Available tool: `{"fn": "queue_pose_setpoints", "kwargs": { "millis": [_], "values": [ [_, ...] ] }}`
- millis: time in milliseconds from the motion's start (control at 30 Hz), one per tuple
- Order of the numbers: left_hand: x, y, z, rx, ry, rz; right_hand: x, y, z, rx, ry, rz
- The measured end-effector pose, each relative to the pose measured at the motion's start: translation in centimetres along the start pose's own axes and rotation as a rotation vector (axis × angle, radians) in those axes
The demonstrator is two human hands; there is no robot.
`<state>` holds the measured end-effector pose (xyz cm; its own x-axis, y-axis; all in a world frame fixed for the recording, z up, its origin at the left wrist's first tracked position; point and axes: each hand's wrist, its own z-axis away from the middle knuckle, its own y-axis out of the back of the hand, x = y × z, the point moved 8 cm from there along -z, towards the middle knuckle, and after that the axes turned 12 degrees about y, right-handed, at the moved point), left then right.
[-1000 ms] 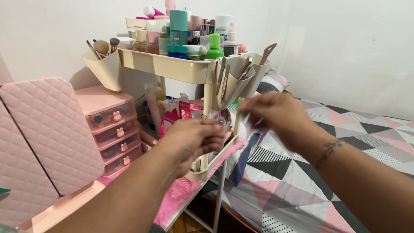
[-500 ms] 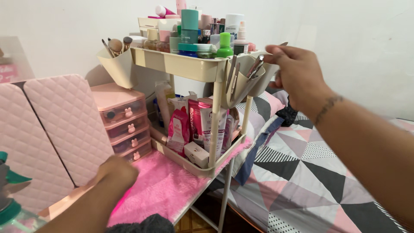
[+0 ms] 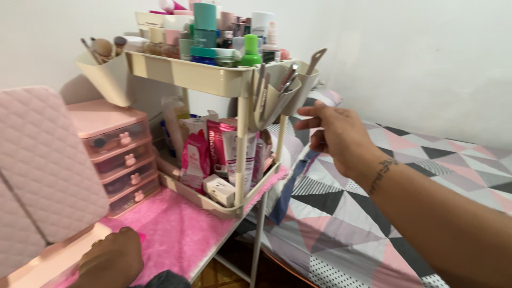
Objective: The person cleans a small white container with a cloth, then places it on a rotating organizer. They arrange several metal tools and a pink comb into the organizer's side pockets, wipe the table surface, and adjust a pink vanity mirror. Finally, they place a cushion on a stool and sit down.
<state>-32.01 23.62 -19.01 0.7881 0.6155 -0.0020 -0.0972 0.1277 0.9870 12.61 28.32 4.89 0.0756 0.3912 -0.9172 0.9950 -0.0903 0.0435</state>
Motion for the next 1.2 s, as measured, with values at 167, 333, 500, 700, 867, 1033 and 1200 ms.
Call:
{"fn": "queue_pose_setpoints", "kwargs": {
  "millis": [167, 333, 500, 700, 867, 1033, 1200],
  "values": [
    [2.4, 0.8, 0.4, -0.028, -0.071, -0.009, 0.5, 0.2, 1.2, -0.055, -0.083, 0.039],
    [5.2, 0.9, 2.1, -0.048, -0.206, -0.013, 1.3, 0.1, 2.4, -0.097, -0.16, 0.048],
    [8.4, 1.4, 3.0, 0.001, -0.424, 0.164, 1.8, -0.3, 3.2, -0.17, -0.168, 0.153],
    [10.0, 8.9, 4.0, 0.312, -0.523, 0.492, 1.7, -3.3, 4.6, -0.421, -0.138, 0.342],
    [7.4, 18.6, 6.6, 0.523, -0.451, 1.203, -0.1, -8.1, 6.5, -0.667, -0.091, 0.203],
    [11.1, 23.9, 7.6, -0.234, -0.582, 2.152, -4.9, -12.2, 7.2, -0.69, 0.165, 0.101],
    [13.3, 26.2, 10.5, -0.519, -0.612, 2.337, -9.3, -10.4, 5.8, -0.395, 0.356, 0.347]
  ]
}}
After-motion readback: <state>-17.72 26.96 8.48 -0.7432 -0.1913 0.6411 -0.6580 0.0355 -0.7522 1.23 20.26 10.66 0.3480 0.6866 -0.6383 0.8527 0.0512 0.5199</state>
